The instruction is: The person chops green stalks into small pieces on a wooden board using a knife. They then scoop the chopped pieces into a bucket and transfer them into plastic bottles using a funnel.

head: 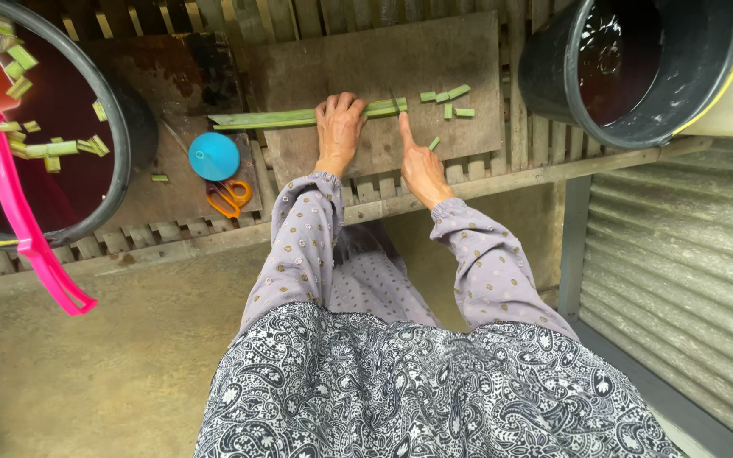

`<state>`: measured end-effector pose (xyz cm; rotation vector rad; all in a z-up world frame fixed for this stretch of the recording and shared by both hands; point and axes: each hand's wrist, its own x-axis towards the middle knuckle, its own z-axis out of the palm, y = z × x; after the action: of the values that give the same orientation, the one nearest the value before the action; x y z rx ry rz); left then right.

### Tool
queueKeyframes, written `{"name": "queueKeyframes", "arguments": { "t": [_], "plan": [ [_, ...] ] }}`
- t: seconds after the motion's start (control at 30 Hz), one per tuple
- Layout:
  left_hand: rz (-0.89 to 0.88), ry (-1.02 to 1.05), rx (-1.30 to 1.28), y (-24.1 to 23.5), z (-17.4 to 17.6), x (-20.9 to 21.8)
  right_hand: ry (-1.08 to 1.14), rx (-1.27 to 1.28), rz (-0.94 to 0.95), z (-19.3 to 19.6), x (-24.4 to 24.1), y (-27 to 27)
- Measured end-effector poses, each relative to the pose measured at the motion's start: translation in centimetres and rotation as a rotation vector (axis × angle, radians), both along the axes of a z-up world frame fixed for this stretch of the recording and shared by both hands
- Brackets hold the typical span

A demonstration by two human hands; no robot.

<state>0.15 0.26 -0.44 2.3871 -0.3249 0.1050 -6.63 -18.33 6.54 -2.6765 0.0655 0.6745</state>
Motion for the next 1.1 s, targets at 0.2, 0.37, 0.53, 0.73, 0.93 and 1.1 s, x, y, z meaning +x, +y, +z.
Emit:
{"name": "queueKeyframes", "arguments": {
  "t": [0.2,0.37,0.53,0.73,0.93,1.1],
  "plan": [
    [-0.006,0.035,-0.008,0.3,0.2,0.2,0.017,-0.02,-0.101,-2.4,-1.1,0.9],
    [-0.025,0.026,-0.021,0.5,-0.2,0.0,-0.021,-0.065,-0.099,-5.0,-2.2,1.0],
    [-0.025,-0.008,-0.03,0.5,0.1,-0.2,-0.095,-0.005,-0.087,-4.6,-2.2,1.1],
    [-0.034,-0.035,-0.032,0.8,0.3,-0.5,0.105,0.37,-0.354,-1.4,-1.8,-1.2],
    [-0.06,-0.045,0.04,-1.7,0.2,-0.5,-0.106,0.215,-0.267,-0.5,-2.5,-2.0],
    [-0.001,-0.008,0.04,-2.9,0.3,-0.8,-0.175,0.162,-0.109,-0.7,-3.1,-1.1]
  ]
}}
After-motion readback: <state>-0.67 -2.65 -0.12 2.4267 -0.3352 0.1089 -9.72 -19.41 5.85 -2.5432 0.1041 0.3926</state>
